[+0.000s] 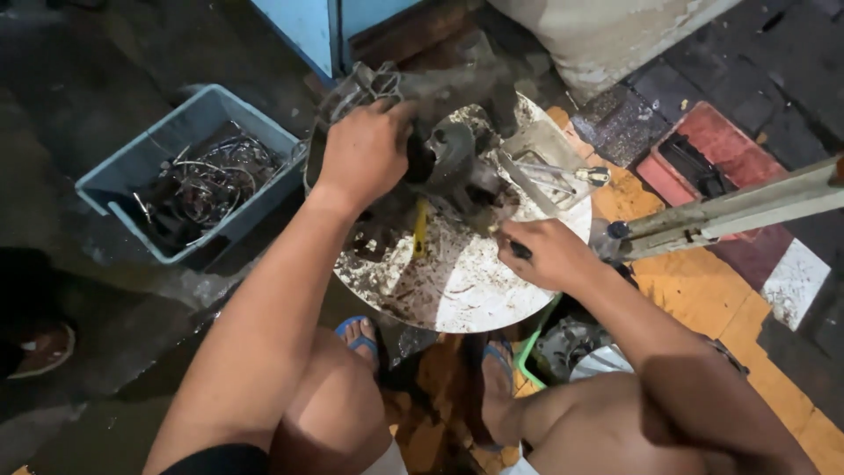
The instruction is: The person scrubs a small metal gear with a brush while holding it over a white bucket. They repeatedly rotate the gear to clean different sides and occasionally dip the brush into a liquid in the bucket. The person continues scrubbing the same gear throughout the clip.
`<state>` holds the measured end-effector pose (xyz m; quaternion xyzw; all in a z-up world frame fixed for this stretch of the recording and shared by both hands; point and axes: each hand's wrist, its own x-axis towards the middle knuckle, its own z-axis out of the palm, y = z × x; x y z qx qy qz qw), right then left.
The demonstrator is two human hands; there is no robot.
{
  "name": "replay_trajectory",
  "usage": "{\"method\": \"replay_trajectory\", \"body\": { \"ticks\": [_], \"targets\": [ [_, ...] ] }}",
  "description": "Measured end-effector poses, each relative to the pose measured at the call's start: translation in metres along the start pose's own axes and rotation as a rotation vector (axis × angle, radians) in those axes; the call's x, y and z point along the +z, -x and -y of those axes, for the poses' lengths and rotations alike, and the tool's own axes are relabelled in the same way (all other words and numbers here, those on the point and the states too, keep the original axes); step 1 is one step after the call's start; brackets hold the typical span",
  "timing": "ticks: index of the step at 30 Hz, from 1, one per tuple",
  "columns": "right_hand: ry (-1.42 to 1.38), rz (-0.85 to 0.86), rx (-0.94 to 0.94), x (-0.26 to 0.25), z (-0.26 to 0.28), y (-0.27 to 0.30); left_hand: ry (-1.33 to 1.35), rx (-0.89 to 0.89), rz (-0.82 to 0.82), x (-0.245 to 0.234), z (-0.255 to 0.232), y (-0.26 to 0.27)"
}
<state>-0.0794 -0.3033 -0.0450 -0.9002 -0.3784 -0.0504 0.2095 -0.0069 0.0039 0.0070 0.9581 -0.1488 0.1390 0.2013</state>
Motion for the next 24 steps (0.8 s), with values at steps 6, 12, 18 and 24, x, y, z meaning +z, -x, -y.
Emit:
{"method": "replay_trajectory", "body": {
  "ticks": [6,12,18,24],
  "targets": [
    [-0.063,-0.260,-0.032,0.008,0.000,-0.007,0.027,0.000,-0.001,0.005,0.002,0.000],
    [0.139,0.221,0.037,0.003,-0.022,0.002,0.071,0.100,-0.045,0.007,0.008,-0.002],
    [-0.110,-0.228,-0.233,-0.008,-0.006,-0.008,0.023,0.127,-0.081,0.009,0.009,-0.002],
    [0.051,0.355,0.256,-0.003,-0.021,0.000,0.078,0.102,-0.059,0.002,0.007,-0.002]
  ]
}}
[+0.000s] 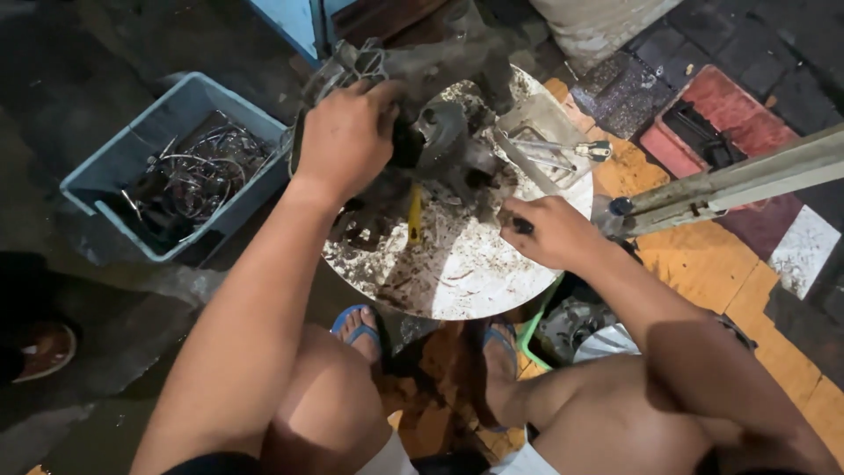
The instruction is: The person scrubs a small metal gear with a brush while holding it over a white bucket. They repeatedly rotate the gear to clean different sides and occasionally dip the brush into a liquid in the bucket. The person continues scrubbing the same gear throughout the clip.
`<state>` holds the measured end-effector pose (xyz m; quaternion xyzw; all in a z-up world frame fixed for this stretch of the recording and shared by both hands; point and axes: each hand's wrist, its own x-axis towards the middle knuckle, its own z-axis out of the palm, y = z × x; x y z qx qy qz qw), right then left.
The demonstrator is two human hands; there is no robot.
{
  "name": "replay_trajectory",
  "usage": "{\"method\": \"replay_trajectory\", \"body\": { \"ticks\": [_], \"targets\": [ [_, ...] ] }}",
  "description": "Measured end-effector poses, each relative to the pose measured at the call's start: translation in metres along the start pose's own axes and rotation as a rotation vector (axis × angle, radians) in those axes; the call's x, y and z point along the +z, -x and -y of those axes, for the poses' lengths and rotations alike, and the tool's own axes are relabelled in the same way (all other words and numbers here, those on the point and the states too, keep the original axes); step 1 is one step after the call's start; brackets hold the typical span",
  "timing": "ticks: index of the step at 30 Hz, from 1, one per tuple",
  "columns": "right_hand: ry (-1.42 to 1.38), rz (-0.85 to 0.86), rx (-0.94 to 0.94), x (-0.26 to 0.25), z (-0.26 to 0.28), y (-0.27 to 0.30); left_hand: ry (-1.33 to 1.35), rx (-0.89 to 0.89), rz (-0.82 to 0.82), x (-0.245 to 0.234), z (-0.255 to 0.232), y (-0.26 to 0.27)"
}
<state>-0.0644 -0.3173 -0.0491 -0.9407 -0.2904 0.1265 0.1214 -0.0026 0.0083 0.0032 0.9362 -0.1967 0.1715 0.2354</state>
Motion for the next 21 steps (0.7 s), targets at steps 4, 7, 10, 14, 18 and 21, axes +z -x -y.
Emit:
{"method": "replay_trajectory", "body": {
  "ticks": [4,7,10,14,18,21],
  "targets": [
    [-0.236,-0.324,-0.304,-0.017,0.027,0.004,-0.048,0.052,-0.057,0.006,0.005,0.007],
    [-0.184,-0.138,-0.056,-0.015,0.013,-0.001,-0.035,0.068,-0.081,-0.002,-0.001,-0.001],
    [-0.111,-0.013,0.083,-0.004,0.002,0.003,0.009,0.044,-0.049,-0.005,-0.004,0.003],
    [-0.267,-0.408,-0.346,-0.018,0.018,0.005,-0.051,0.060,-0.066,0.005,0.005,0.001],
    [-0.325,-0.325,-0.208,-0.017,0.016,0.005,-0.032,0.045,-0.062,-0.001,-0.001,0.000],
    [-0.140,-0.391,-0.294,-0.020,0.024,0.008,-0.010,0.023,-0.046,0.002,-0.001,0.001]
  ]
}}
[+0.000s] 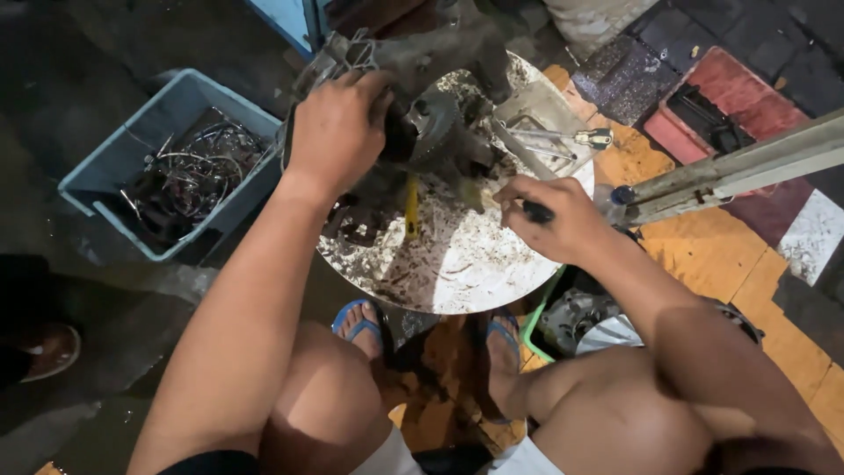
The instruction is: The person scrubs a small metal gear with a brush while holding it over a white bucket. They repeatedly rotate the gear to clean different sides and occasionally dip the brush into a liquid in the bucket. The person continues scrubbing the same gear throughout the clip.
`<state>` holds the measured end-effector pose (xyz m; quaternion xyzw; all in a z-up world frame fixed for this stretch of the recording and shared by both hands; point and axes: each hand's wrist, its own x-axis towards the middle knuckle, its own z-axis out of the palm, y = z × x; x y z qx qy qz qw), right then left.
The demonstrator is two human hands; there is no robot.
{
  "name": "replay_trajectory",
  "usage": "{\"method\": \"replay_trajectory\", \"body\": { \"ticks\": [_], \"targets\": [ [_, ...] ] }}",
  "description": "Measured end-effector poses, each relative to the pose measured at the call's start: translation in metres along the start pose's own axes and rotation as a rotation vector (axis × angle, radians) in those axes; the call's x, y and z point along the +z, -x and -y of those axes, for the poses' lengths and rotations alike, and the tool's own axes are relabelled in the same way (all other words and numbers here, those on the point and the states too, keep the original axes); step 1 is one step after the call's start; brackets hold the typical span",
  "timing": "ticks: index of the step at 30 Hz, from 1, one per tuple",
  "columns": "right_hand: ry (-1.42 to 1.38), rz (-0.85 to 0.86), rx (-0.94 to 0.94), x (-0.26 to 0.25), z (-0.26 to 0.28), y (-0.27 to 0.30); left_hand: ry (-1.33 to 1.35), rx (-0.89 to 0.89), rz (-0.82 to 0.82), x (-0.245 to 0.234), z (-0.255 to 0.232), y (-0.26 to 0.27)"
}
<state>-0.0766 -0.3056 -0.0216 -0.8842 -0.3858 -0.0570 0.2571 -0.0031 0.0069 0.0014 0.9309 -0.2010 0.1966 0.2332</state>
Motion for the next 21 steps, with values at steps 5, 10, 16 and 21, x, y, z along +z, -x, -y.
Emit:
{"method": "replay_trajectory", "body": {
  "ticks": [5,10,16,21],
  "targets": [
    [-0.150,-0.386,-0.320,-0.005,0.021,-0.011,-0.025,-0.002,-0.027,0.004,-0.002,-0.002],
    [-0.173,-0.257,-0.189,-0.012,0.008,-0.008,0.010,-0.028,-0.005,0.004,-0.004,-0.009],
    [-0.206,-0.231,-0.111,-0.013,0.015,-0.007,-0.012,0.028,-0.038,0.021,-0.002,-0.016],
    [-0.139,-0.342,-0.209,-0.016,0.017,-0.007,-0.079,0.039,-0.025,0.031,0.000,-0.024]
  ]
}}
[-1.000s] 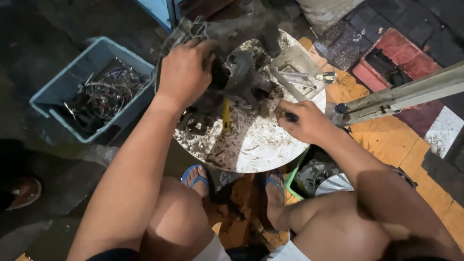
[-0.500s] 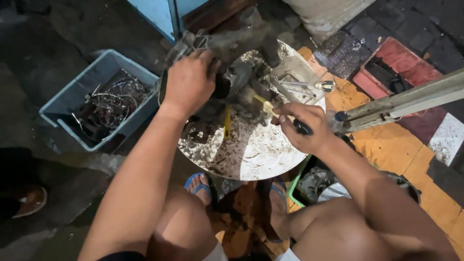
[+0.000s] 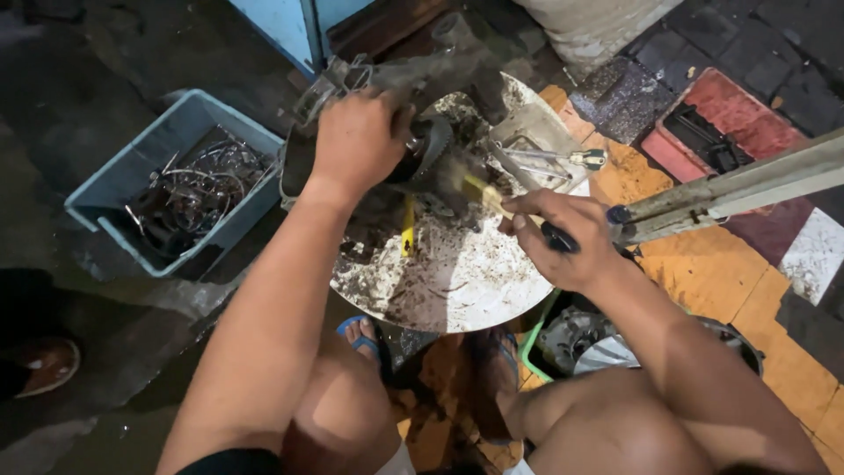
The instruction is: The person scrubs a small metal gear with a brush while holding it over a white bucket. They repeatedly rotate the gear to clean different sides and occasionally dip the brush into a liquid in the bucket. The person continues scrubbing the same gear throughout the clip.
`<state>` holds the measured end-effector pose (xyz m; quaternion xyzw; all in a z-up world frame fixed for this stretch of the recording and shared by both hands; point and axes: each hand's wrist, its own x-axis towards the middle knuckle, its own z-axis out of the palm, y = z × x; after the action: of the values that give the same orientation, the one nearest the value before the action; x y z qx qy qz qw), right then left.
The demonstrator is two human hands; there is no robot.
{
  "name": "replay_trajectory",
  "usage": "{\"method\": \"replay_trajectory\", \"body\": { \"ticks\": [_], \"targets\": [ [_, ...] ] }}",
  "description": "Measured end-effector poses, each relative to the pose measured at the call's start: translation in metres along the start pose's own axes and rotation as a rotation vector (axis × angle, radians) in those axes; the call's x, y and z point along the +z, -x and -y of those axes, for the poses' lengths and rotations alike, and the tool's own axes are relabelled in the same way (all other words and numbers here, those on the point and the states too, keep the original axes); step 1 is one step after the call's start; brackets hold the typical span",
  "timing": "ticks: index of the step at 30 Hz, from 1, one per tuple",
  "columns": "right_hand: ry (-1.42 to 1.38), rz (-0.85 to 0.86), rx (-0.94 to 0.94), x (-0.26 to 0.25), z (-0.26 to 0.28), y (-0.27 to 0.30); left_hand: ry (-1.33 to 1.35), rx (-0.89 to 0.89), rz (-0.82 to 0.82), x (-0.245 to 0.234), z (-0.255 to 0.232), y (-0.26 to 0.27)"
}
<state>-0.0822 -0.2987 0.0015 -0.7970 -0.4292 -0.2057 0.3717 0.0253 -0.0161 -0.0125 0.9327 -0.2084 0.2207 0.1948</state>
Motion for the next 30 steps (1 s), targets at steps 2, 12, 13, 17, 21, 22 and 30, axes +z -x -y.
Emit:
{"method": "replay_trajectory", "body": {
  "ticks": [2,12,13,17,21,22,30],
  "targets": [
    [0.040,-0.026,-0.072,0.005,-0.005,0.004,-0.033,0.038,-0.035,0.007,0.001,-0.001],
    [-0.034,-0.065,-0.126,0.009,-0.010,0.006,0.004,0.025,-0.021,-0.011,0.002,-0.002],
    [-0.054,0.028,-0.069,0.010,-0.018,0.010,0.017,0.012,-0.038,-0.014,0.004,-0.002],
    [0.032,0.007,-0.075,0.009,-0.026,0.021,0.065,-0.024,-0.026,-0.024,0.003,0.000],
    [-0.011,-0.067,-0.025,0.004,0.004,0.005,0.010,-0.033,0.006,-0.026,0.002,0.007],
    [-0.035,0.022,-0.014,0.005,-0.002,0.006,0.033,-0.024,0.029,-0.030,0.001,0.005],
    [-0.036,-0.024,0.024,0.007,0.000,0.005,0.114,-0.058,0.106,-0.036,0.003,0.007]
  ]
}}
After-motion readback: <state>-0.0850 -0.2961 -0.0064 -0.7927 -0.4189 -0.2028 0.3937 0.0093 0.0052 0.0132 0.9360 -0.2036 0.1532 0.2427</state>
